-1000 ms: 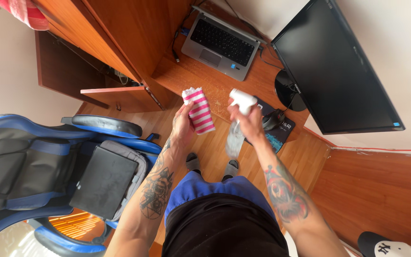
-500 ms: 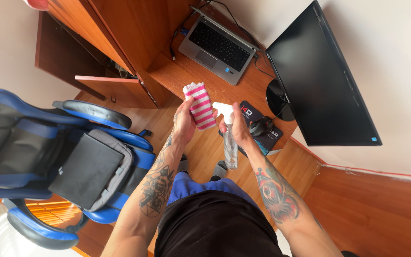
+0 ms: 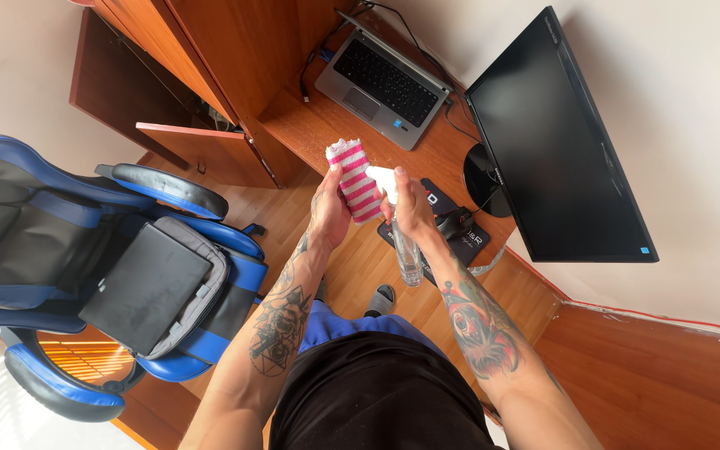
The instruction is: The person sprays a cleaning solution onto a cloth and wipes a computer mouse by hand.
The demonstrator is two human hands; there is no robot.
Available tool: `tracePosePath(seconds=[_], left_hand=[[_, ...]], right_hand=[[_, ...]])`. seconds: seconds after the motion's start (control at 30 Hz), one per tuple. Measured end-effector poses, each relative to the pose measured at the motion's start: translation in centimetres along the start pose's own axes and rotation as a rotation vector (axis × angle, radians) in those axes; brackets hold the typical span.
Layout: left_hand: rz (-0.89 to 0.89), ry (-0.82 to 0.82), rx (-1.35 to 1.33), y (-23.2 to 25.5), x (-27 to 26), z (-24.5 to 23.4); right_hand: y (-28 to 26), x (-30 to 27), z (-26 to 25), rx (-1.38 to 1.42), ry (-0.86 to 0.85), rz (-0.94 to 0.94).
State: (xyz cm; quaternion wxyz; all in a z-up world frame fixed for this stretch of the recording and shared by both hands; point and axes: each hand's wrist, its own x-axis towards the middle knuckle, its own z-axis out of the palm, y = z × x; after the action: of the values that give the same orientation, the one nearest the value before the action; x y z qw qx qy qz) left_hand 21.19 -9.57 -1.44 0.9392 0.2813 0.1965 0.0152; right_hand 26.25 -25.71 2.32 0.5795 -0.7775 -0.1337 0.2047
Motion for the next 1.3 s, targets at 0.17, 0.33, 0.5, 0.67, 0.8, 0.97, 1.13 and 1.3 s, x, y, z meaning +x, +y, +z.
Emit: tracePosePath(seconds=[0.17, 0.33, 0.5, 0.67, 0.8, 0.97, 1.13, 1.3], left_hand=[[-0.010, 0.014, 0.016, 0.2, -0.3, 0.1], [0.016, 0.030, -0.025, 0.0, 0.0, -0.2], [0.026, 0.036, -0.037, -0.1, 0.6, -1.2], [0.016, 0.102, -0.069, 0.0, 1.0, -2.1], [-0.001, 0.114, -0.062, 0.1, 1.0, -2.8], [-0.031, 0.092, -0.078, -0.6, 1.4, -3.6], [-0.080, 0.072, -0.069, -1.1, 1.2, -4.0], [-0.094, 0.106, -0.087, 0.3, 1.9, -4.6]], right_hand=[[0.0, -0.1, -0.1, -0.033, -0.011, 0.014], [0.7, -0.8, 0.1, -0.042, -0.004, 0.028], [0.9, -1.7, 0.3, -0.094, 0.008, 0.036], [1.5, -2.2, 0.9, -0.090, -0.007, 0.118], [1.9, -2.6, 1.1, -0.150, -0.026, 0.122], [1.9, -2.1, 1.4, -0.087, -0.004, 0.122], [1.8, -0.9, 1.8, -0.184, -0.019, 0.138], [0.9, -0.1, 2.2, -0.284, -0.038, 0.107]])
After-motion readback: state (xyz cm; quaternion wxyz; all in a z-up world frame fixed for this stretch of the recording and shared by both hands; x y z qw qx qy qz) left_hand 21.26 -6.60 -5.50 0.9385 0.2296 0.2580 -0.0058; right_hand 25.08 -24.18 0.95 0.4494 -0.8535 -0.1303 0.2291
